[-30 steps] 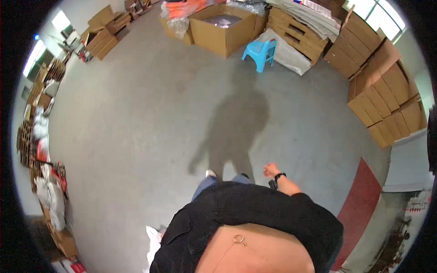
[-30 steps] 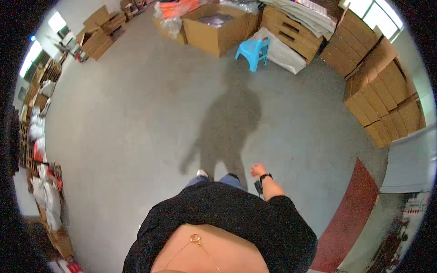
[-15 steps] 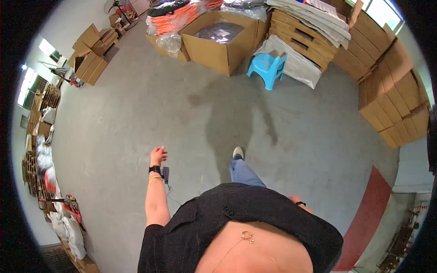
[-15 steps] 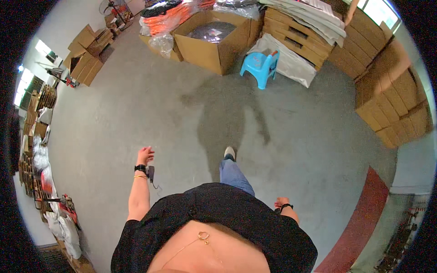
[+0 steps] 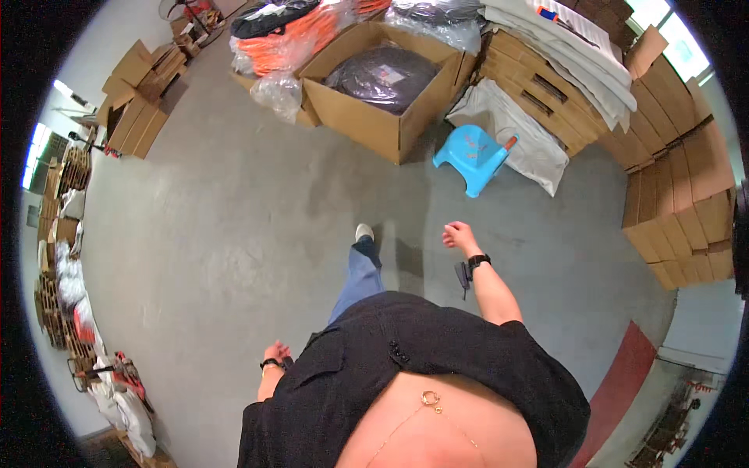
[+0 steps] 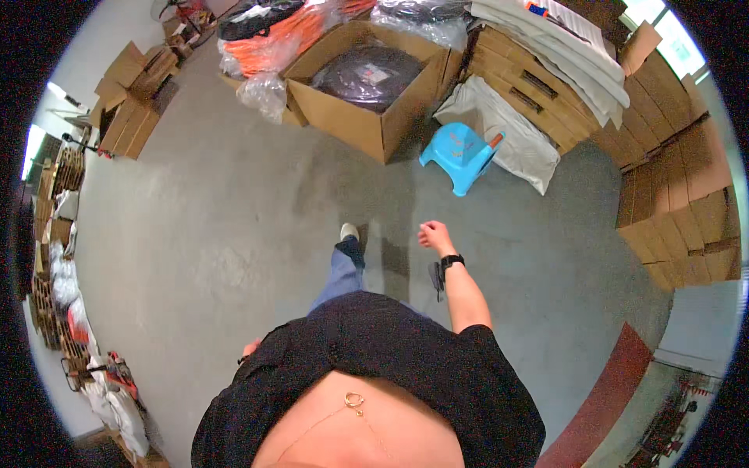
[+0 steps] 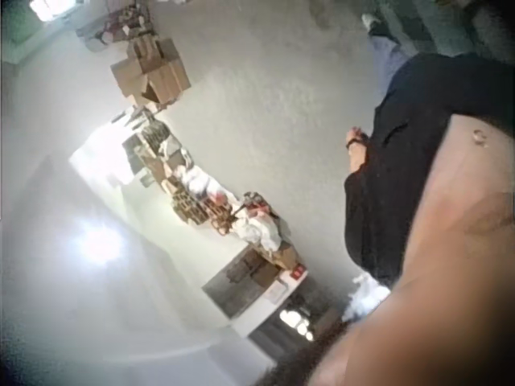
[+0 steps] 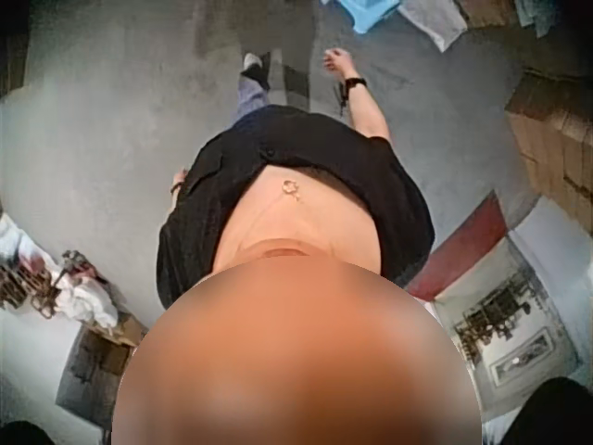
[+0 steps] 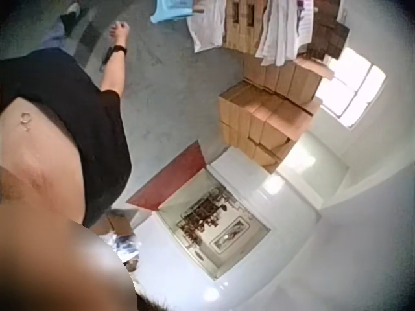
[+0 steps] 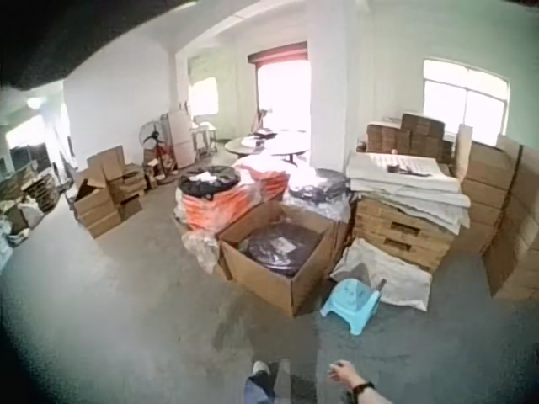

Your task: Organizing and packaging circular objects into black bags and stacking them in a warehouse storage area.

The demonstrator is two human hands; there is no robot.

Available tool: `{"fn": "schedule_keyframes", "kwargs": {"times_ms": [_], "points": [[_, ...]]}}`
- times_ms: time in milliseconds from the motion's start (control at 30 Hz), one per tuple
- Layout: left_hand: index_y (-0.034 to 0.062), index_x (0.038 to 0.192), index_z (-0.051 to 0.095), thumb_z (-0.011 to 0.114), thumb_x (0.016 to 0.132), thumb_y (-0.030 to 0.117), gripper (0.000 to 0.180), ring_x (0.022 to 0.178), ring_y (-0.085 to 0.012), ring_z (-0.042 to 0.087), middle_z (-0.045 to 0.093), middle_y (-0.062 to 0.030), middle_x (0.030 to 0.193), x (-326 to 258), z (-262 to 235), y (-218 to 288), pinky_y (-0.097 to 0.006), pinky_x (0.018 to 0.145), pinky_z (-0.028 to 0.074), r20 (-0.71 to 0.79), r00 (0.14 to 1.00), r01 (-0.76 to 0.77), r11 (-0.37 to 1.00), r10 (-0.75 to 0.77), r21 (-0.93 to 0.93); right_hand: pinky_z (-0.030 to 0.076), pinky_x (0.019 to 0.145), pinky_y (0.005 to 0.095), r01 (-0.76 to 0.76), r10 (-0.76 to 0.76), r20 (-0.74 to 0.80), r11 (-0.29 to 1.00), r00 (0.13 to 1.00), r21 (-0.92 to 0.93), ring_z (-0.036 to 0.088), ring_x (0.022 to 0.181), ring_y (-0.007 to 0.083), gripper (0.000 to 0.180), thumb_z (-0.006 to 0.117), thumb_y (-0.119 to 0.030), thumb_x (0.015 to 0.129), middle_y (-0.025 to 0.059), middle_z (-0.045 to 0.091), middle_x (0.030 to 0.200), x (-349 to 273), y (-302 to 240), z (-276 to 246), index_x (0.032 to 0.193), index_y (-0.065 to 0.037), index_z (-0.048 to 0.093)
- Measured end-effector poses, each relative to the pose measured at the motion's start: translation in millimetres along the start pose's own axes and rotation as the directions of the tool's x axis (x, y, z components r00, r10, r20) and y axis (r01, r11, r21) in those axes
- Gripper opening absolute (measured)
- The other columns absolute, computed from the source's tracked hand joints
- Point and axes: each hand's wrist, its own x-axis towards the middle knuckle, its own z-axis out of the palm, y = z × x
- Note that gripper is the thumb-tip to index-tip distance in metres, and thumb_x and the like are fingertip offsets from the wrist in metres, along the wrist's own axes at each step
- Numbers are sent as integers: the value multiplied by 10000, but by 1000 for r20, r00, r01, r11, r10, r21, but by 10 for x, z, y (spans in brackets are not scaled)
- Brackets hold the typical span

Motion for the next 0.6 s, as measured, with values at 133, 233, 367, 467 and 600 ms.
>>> {"fn": "schedule_keyframes", "kwargs": {"times_ms": [133,233,367,467,600], "points": [[36,933,586,519,894,330,304,674,-266,580,627,-140,847,388,87,570,-445,622,477,203,904,-404,596,376,694,504,499,341,-88,88,-24,996,996,-15,618,610,202,249,570,-229,862,102,626,776,665,-337,249,1005,-30,526],[46,925,594,500,898,349,318,696,-241,588,632,-109,871,805,280,1559,-397,602,486,206,964,216,945,-168,-243,517,533,347,-329,343,-59,928,937,175,627,645,212,283,582,-239,857,117,632,802,898,-513,340,1022,-21,510],[46,1013,562,504,895,333,315,669,-205,576,631,-89,873,914,646,3405,-333,575,481,33,999,42,985,-37,-167,532,588,351,-329,378,-158,906,912,266,635,678,226,326,597,-250,849,142,636,830,1489,-989,234,1045,-13,490],[52,1040,555,506,893,315,306,647,-186,562,631,-82,877,1060,813,4421,-316,566,474,10,1000,-22,981,24,-190,538,625,351,-156,208,-166,947,964,280,636,709,239,362,604,-260,846,158,629,872,2235,-1631,227,1076,-13,472],[75,964,569,507,893,301,245,615,-160,536,615,-52,810,1153,1388,5120,-299,539,457,-46,998,-49,976,40,-213,540,657,346,43,9,-129,919,992,392,633,758,244,451,608,-256,847,163,600,986,3641,-2631,320,1175,-6,425]]}}
